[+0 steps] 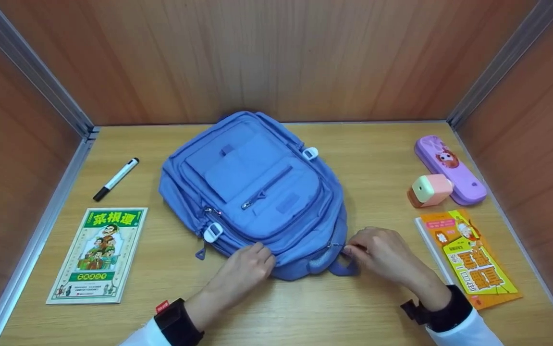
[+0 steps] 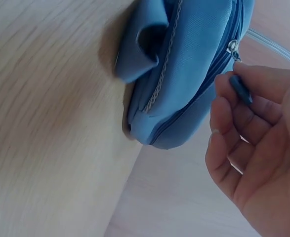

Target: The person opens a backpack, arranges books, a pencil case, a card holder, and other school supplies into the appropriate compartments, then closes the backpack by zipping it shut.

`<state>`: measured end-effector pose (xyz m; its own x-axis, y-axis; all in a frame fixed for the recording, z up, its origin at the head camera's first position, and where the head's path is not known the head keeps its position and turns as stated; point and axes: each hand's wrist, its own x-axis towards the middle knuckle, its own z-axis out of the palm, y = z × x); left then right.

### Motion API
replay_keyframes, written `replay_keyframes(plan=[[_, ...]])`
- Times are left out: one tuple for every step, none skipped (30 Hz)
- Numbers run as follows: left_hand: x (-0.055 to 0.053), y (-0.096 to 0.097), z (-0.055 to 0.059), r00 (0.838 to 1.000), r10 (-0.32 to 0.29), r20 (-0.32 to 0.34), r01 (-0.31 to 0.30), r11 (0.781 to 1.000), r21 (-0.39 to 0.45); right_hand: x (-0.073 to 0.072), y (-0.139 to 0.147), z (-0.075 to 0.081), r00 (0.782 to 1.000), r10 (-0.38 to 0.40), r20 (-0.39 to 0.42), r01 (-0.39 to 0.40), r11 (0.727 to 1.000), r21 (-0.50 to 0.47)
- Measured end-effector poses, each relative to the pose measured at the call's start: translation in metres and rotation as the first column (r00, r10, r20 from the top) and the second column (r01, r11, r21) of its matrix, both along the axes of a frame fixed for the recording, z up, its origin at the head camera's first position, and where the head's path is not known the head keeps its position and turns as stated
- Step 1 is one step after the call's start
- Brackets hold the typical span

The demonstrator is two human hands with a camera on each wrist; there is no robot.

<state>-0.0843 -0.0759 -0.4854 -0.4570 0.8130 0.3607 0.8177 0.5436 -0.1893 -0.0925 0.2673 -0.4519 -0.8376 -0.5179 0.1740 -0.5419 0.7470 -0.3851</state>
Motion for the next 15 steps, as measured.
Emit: replay_keyframes(plan=[[0.000, -0.003, 0.000, 1.000, 0.000, 0.006, 0.000, 1.000, -0.001, 0.000, 0.000, 0.000, 1.000, 0.000, 0.003, 0.000, 1.000, -0.003], [0.000, -0.005, 0.000, 1.000, -0.001, 0.012, 0.001, 1.000, 0.000, 0.000, 0.000, -0.001, 1.000, 0.001, 0.005, -0.001, 1.000, -0.005], [0.000, -0.008, 0.001, 1.000, 0.001, 0.016, -0.001, 1.000, 0.002, 0.000, 0.000, -0.001, 1.000, 0.003, 0.004, -0.003, 1.000, -0.006], [0.000, -0.011, 0.001, 1.000, 0.001, 0.016, -0.001, 1.000, 0.003, 0.001, 0.000, -0.001, 1.000, 0.005, 0.005, -0.005, 1.000, -0.010], [-0.001, -0.013, 0.001, 1.000, 0.001, 0.013, -0.001, 1.000, 0.006, 0.001, -0.001, 0.000, 1.000, 0.007, 0.008, -0.007, 1.000, -0.013], [-0.001, -0.015, 0.001, 1.000, 0.003, 0.008, -0.003, 1.000, 0.007, 0.001, -0.001, -0.001, 1.000, 0.011, 0.012, -0.011, 1.000, -0.016], [-0.001, -0.017, 0.001, 1.000, 0.005, 0.003, -0.005, 1.000, 0.011, 0.001, -0.001, 0.000, 1.000, 0.016, 0.017, -0.016, 1.000, -0.019], [-0.001, -0.019, 0.001, 1.000, 0.005, -0.005, -0.005, 1.000, 0.017, 0.001, -0.001, 0.000, 1.000, 0.017, 0.022, -0.017, 1.000, -0.022], [-0.001, -0.022, 0.001, 1.000, 0.004, -0.012, -0.004, 1.000, 0.025, 0.001, -0.001, 0.000, 0.999, 0.018, 0.029, -0.017, 1.000, -0.026], [-0.002, -0.024, 0.000, 1.000, 0.003, -0.019, -0.003, 0.999, 0.033, 0.001, -0.001, 0.000, 0.999, 0.018, 0.031, -0.017, 0.999, -0.028], [-0.002, -0.025, 0.000, 1.000, 0.003, -0.027, -0.001, 0.999, 0.041, 0.001, -0.001, 0.000, 0.999, 0.016, 0.039, -0.015, 0.999, -0.030], [-0.003, -0.027, -0.001, 0.999, 0.003, -0.035, -0.001, 0.999, 0.048, 0.001, -0.001, 0.000, 0.999, 0.017, 0.044, -0.016, 0.999, -0.034], [-0.004, -0.029, -0.002, 0.999, 0.004, -0.044, -0.001, 0.998, 0.057, 0.001, -0.001, -0.001, 0.999, 0.017, 0.041, -0.016, 0.999, -0.033], [-0.005, -0.031, -0.003, 0.999, 0.003, -0.050, 0.001, 0.998, 0.064, 0.001, -0.001, -0.001, 0.999, 0.015, 0.040, -0.014, 0.999, -0.031], [-0.007, -0.033, -0.005, 0.999, 0.003, -0.052, 0.000, 0.998, 0.068, 0.001, -0.001, -0.002, 0.999, 0.013, 0.037, -0.012, 0.999, -0.029]])
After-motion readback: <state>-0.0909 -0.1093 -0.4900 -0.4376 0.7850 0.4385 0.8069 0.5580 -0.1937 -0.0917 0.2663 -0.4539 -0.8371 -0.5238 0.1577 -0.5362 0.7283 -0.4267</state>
